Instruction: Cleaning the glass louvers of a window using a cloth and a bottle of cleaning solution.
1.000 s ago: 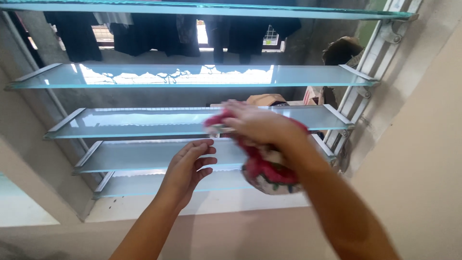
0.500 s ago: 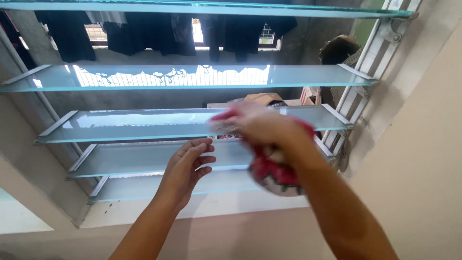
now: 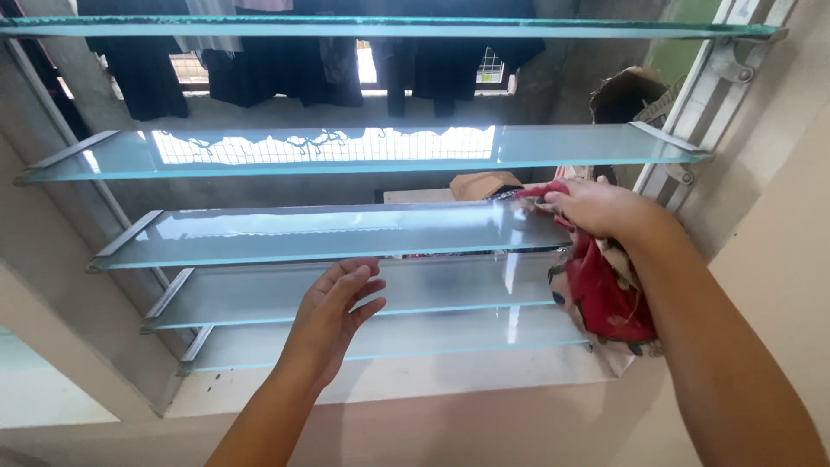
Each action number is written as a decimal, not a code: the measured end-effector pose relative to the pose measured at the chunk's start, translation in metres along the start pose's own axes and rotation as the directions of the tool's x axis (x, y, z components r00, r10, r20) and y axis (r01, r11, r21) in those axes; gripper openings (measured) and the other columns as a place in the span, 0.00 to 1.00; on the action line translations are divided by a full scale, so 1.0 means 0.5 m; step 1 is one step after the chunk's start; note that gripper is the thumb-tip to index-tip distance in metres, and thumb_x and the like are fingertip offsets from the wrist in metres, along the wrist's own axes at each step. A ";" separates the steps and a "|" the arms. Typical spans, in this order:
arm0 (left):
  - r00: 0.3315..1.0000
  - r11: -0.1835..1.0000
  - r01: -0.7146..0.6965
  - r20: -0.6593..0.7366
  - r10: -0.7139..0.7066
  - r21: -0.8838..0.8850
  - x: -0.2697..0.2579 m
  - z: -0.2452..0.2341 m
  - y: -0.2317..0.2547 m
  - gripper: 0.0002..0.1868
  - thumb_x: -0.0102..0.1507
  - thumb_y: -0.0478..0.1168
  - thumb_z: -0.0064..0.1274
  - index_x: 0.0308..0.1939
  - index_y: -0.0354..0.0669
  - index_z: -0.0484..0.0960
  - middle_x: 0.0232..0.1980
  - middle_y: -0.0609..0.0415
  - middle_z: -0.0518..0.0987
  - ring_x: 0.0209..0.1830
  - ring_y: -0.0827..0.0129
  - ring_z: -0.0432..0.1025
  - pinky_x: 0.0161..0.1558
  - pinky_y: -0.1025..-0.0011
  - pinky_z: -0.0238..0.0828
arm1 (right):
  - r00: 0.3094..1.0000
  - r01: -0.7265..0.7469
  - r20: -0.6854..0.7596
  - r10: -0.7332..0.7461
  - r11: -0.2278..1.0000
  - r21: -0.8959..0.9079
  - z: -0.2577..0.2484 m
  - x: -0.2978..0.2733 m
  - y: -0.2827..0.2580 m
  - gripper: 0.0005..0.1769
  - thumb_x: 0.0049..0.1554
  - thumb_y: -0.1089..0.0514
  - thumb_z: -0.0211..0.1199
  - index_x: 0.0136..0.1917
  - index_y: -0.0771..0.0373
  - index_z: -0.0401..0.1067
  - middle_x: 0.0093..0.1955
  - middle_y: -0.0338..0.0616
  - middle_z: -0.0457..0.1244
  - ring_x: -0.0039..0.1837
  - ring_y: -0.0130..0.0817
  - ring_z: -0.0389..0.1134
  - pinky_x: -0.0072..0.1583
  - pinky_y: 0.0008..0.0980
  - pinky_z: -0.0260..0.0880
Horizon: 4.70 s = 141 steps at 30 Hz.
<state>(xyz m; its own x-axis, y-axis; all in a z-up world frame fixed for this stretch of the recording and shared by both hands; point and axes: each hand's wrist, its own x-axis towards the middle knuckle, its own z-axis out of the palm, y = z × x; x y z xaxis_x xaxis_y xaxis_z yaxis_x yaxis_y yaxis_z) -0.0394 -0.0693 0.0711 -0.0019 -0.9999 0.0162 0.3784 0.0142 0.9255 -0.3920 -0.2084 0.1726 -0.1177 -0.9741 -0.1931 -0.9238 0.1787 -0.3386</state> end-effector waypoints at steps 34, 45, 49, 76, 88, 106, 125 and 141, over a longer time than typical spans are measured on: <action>0.987 0.996 -0.049 -0.159 0.036 -0.074 0.008 -0.080 0.024 0.20 0.60 0.53 0.59 0.47 0.44 0.77 0.50 0.51 0.79 0.56 0.64 0.75 0.57 0.65 0.79 | 0.968 0.170 -0.157 -0.197 0.970 -0.172 0.043 0.017 0.080 0.35 0.62 0.32 0.46 0.79 0.43 0.55 0.84 0.45 0.46 0.83 0.49 0.47 0.77 0.52 0.50; 0.991 0.993 -0.060 -0.127 0.047 -0.101 0.010 -0.087 0.028 0.21 0.60 0.53 0.59 0.48 0.44 0.77 0.52 0.51 0.78 0.59 0.63 0.74 0.58 0.63 0.77 | 0.987 0.057 -0.138 -0.089 0.974 -0.221 0.015 -0.022 0.008 0.34 0.65 0.34 0.40 0.80 0.44 0.51 0.84 0.47 0.41 0.82 0.50 0.46 0.77 0.49 0.49; 0.994 0.989 -0.059 -0.096 0.046 -0.137 0.014 -0.095 0.015 0.21 0.60 0.53 0.60 0.48 0.42 0.77 0.53 0.50 0.78 0.59 0.61 0.73 0.58 0.62 0.76 | 0.983 0.178 -0.041 -0.180 0.983 -0.050 0.048 -0.005 0.045 0.35 0.66 0.33 0.42 0.80 0.48 0.56 0.79 0.52 0.51 0.77 0.53 0.56 0.73 0.52 0.59; 0.983 0.998 -0.046 -0.182 0.038 -0.041 0.008 -0.085 0.016 0.20 0.61 0.54 0.57 0.47 0.44 0.77 0.51 0.51 0.81 0.56 0.64 0.77 0.51 0.67 0.80 | 0.932 0.246 0.149 -0.329 0.881 0.404 0.069 -0.228 -0.198 0.23 0.58 0.47 0.60 0.65 0.51 0.69 0.64 0.48 0.69 0.62 0.48 0.73 0.61 0.51 0.77; 0.979 0.997 -0.065 -0.198 0.056 -0.039 -0.004 -0.073 0.021 0.17 0.63 0.53 0.56 0.45 0.45 0.76 0.52 0.52 0.79 0.57 0.64 0.76 0.52 0.66 0.79 | 0.760 0.555 -0.095 -0.643 0.718 -0.420 0.188 -0.160 -0.321 0.25 0.60 0.46 0.58 0.68 0.56 0.70 0.67 0.51 0.64 0.68 0.48 0.67 0.69 0.47 0.67; 0.990 0.982 -0.090 -0.124 0.069 -0.169 -0.032 -0.132 0.041 0.11 0.65 0.40 0.54 0.50 0.41 0.78 0.50 0.54 0.79 0.52 0.64 0.76 0.51 0.68 0.79 | 0.912 0.247 -0.269 -0.309 0.939 -0.241 0.059 -0.030 0.024 0.45 0.62 0.24 0.45 0.79 0.57 0.54 0.80 0.55 0.50 0.81 0.52 0.48 0.75 0.45 0.49; 0.868 0.972 -0.234 -0.447 0.216 0.016 -0.169 -0.398 0.175 0.10 0.68 0.39 0.48 0.51 0.45 0.77 0.49 0.57 0.79 0.50 0.68 0.75 0.48 0.68 0.74 | 0.471 0.844 0.119 -0.874 0.407 -0.349 0.351 -0.241 -0.765 0.34 0.62 0.42 0.54 0.77 0.52 0.55 0.83 0.55 0.42 0.83 0.59 0.40 0.78 0.57 0.43; 0.865 0.953 -0.028 -0.470 0.174 0.301 -0.143 -0.470 0.231 0.18 0.68 0.49 0.51 0.34 0.38 0.85 0.38 0.46 0.88 0.38 0.64 0.83 0.37 0.72 0.72 | 0.893 0.448 0.071 -0.444 0.866 -0.223 0.212 -0.177 -0.527 0.61 0.50 0.14 0.38 0.84 0.49 0.40 0.86 0.47 0.39 0.85 0.52 0.41 0.78 0.55 0.48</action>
<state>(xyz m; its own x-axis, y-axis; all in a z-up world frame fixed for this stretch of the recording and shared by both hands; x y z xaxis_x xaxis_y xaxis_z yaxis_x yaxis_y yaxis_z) 0.2223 0.0019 0.0880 0.4994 -0.8664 -0.0028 0.0820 0.0441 0.9957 -0.0996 -0.1543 0.1811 0.3309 -0.9396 -0.0877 -0.9337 -0.3126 -0.1744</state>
